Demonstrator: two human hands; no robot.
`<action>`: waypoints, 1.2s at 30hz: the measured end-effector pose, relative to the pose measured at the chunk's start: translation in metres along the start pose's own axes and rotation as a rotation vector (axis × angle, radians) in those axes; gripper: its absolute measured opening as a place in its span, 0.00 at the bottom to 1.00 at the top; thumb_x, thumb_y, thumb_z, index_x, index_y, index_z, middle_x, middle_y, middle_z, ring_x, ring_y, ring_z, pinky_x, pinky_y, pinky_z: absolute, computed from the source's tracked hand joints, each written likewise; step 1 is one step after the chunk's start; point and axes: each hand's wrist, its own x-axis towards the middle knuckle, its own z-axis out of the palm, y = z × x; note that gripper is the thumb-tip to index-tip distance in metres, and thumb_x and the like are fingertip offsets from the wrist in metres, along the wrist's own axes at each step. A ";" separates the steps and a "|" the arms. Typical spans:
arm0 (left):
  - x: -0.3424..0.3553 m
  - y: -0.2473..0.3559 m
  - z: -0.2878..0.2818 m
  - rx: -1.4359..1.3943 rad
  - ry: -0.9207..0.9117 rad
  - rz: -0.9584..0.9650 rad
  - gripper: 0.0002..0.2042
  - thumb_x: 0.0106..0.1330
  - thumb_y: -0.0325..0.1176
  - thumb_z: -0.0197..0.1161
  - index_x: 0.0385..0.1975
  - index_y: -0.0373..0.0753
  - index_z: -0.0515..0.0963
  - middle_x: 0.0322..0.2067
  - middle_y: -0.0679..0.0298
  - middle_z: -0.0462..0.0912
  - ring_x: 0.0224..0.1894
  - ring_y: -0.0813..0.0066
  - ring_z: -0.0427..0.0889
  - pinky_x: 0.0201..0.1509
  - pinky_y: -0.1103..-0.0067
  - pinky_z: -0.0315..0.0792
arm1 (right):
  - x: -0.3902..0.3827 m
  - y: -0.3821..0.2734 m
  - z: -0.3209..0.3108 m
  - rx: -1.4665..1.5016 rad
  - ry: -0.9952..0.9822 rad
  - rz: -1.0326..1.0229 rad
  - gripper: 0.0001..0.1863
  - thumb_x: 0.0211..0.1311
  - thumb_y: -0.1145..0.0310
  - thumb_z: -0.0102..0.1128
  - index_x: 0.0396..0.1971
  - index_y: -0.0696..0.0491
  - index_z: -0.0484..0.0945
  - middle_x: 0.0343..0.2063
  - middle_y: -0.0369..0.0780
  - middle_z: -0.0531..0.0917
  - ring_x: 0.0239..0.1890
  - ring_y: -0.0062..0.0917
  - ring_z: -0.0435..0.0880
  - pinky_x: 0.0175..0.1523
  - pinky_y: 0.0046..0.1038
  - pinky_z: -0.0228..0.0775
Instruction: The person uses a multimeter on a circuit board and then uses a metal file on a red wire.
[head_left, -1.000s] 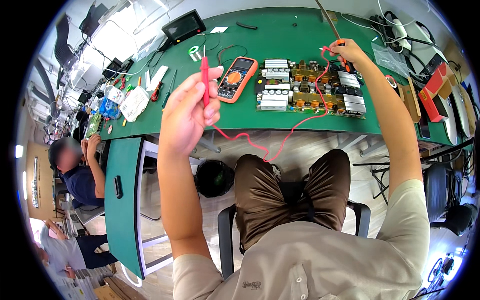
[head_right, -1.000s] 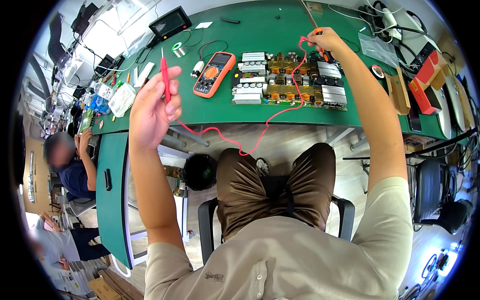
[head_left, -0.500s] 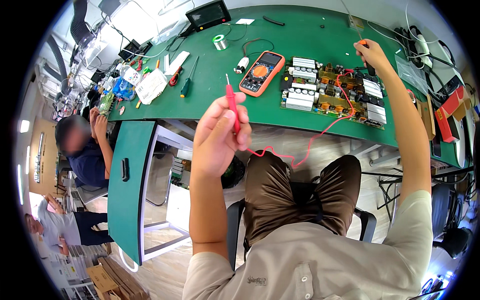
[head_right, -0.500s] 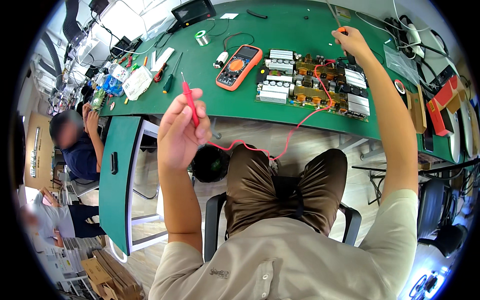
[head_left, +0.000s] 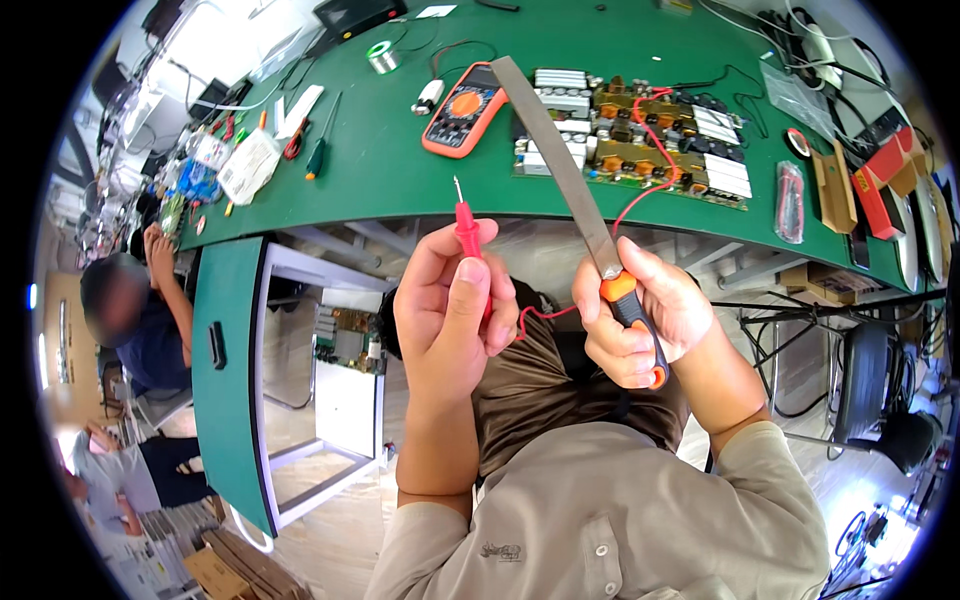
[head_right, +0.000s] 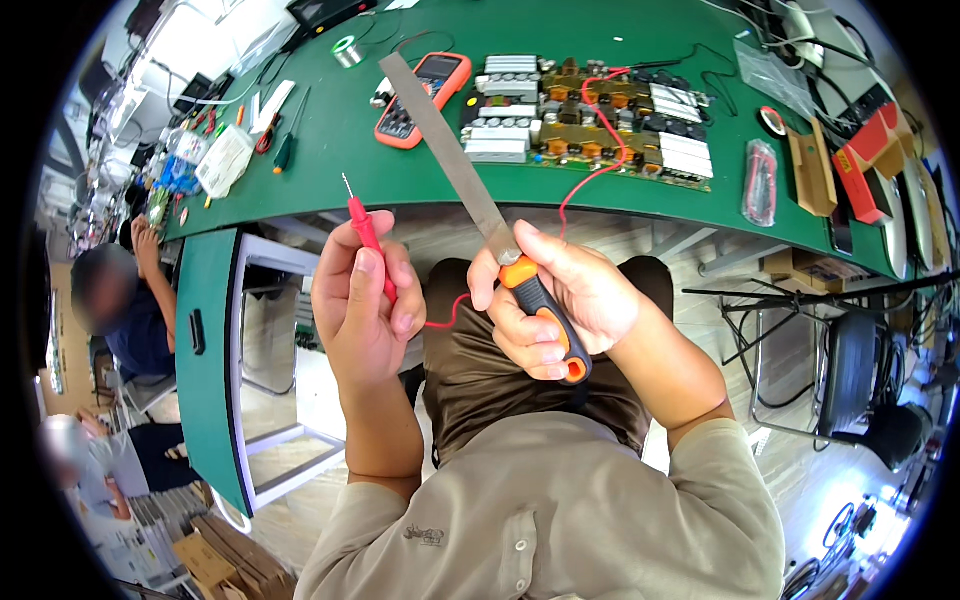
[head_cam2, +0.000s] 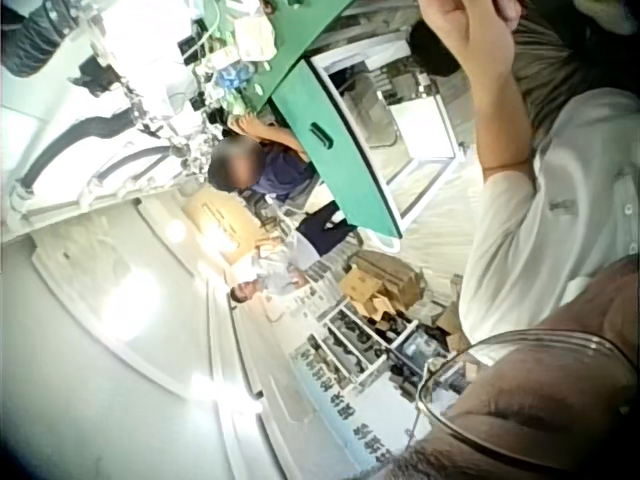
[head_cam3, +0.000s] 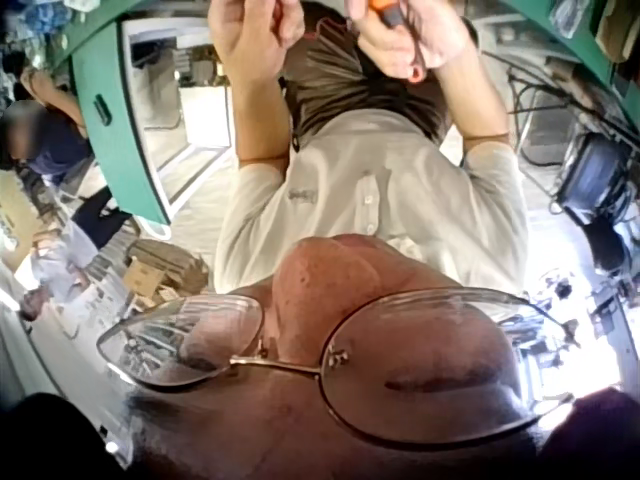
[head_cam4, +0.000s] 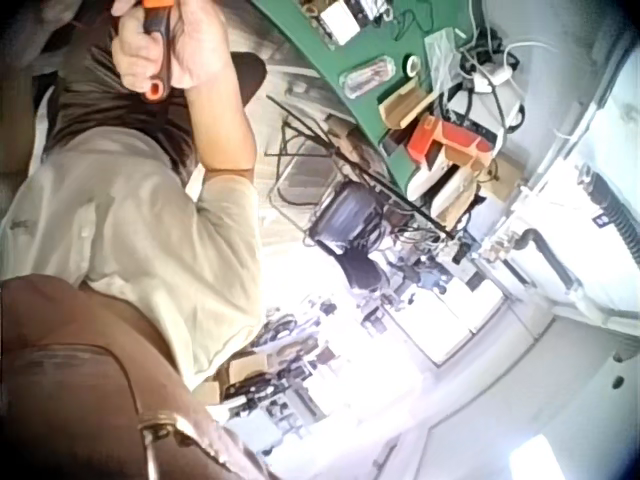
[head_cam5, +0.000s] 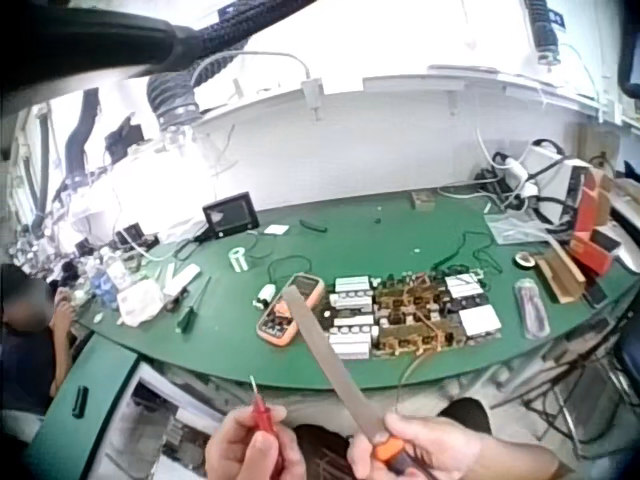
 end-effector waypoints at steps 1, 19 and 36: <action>-0.003 0.001 -0.001 0.007 0.014 0.004 0.14 0.75 0.33 0.47 0.53 0.33 0.69 0.27 0.62 0.73 0.14 0.86 0.63 0.15 0.87 0.57 | 0.003 0.004 0.000 -0.058 0.012 -0.003 0.31 0.74 0.43 0.27 0.40 0.59 0.68 0.13 0.37 0.66 0.12 0.23 0.67 0.15 0.25 0.62; -0.012 0.005 -0.010 -0.019 0.118 -0.019 0.13 0.73 0.30 0.49 0.51 0.30 0.69 0.26 0.62 0.75 0.13 0.85 0.65 0.14 0.87 0.58 | 0.028 0.017 0.006 -1.738 0.542 -0.544 0.10 0.67 0.67 0.55 0.35 0.61 0.75 0.21 0.43 0.73 0.23 0.35 0.73 0.29 0.31 0.65; -0.050 -0.032 -0.070 0.142 0.480 0.011 0.11 0.75 0.33 0.47 0.47 0.32 0.71 0.22 0.70 0.67 0.13 0.88 0.60 0.15 0.87 0.52 | 0.095 0.044 -0.041 -1.863 0.391 -0.292 0.17 0.65 0.58 0.54 0.30 0.59 0.76 0.23 0.51 0.79 0.28 0.50 0.77 0.32 0.40 0.68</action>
